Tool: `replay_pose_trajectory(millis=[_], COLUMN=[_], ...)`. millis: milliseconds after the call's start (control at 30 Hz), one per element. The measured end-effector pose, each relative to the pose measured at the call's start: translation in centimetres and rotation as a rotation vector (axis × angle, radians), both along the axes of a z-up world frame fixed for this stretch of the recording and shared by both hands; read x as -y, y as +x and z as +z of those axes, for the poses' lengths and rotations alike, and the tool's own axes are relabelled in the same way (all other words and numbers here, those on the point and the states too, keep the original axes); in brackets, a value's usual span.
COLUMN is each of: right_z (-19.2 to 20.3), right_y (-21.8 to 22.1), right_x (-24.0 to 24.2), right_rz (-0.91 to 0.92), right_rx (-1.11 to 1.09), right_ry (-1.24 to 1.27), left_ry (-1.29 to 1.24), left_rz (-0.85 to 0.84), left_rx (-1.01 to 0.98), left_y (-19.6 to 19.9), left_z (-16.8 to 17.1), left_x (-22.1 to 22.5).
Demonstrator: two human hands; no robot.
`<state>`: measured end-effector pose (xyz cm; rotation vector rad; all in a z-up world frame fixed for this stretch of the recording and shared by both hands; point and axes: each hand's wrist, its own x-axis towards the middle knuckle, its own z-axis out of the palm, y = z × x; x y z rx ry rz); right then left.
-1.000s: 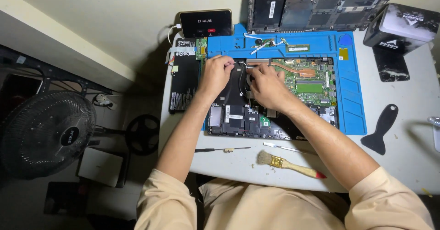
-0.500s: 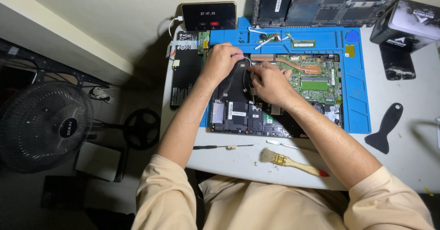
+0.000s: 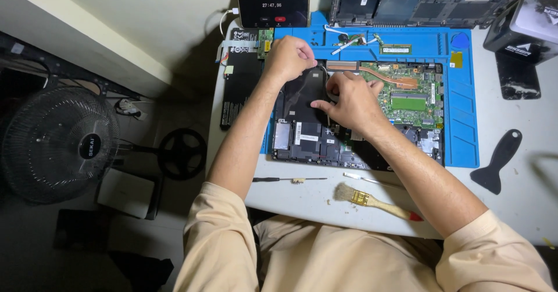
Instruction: Completing the reassembly of a laptop by installing the cooling fan and connecting internal ribbon cables and screws.
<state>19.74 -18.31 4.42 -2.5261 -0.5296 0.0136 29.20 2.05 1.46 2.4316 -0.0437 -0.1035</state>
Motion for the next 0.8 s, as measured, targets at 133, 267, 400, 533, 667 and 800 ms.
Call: replay_pose_trajectory(millis=[133, 267, 400, 533, 667, 800], right_z=[1.1, 0.7, 0.9, -0.5, -0.5, 0.7], right_y=[-0.3, -0.7, -1.4, -1.4, -1.4, -1.6], right_x=[0.5, 0.9, 1.4, 2.0, 2.5, 2.6], right_rz=[0.004, 0.003, 0.005, 0.021, 0.081, 0.105], right_rx=[-0.026, -0.052, -0.109, -0.008, 0.054, -0.004], right_ry=[-0.006, -0.027, -0.065, -0.146, -0.11, -0.067], left_ry=[-0.065, -0.032, -0.002, -0.053, 0.051, -0.085], left_rz=[0.028, 0.044, 0.051, 0.1, 0.02, -0.182], left_rx=[0.06, 0.032, -0.069, -0.168, -0.039, 0.159], left_y=[-1.6, -1.3, -0.4, 0.5, 0.3, -1.1], left_z=[2.6, 2.5, 2.6, 2.5, 2.3, 2.5], left_x=[0.9, 0.9, 1.0, 1.0, 1.7, 2.0])
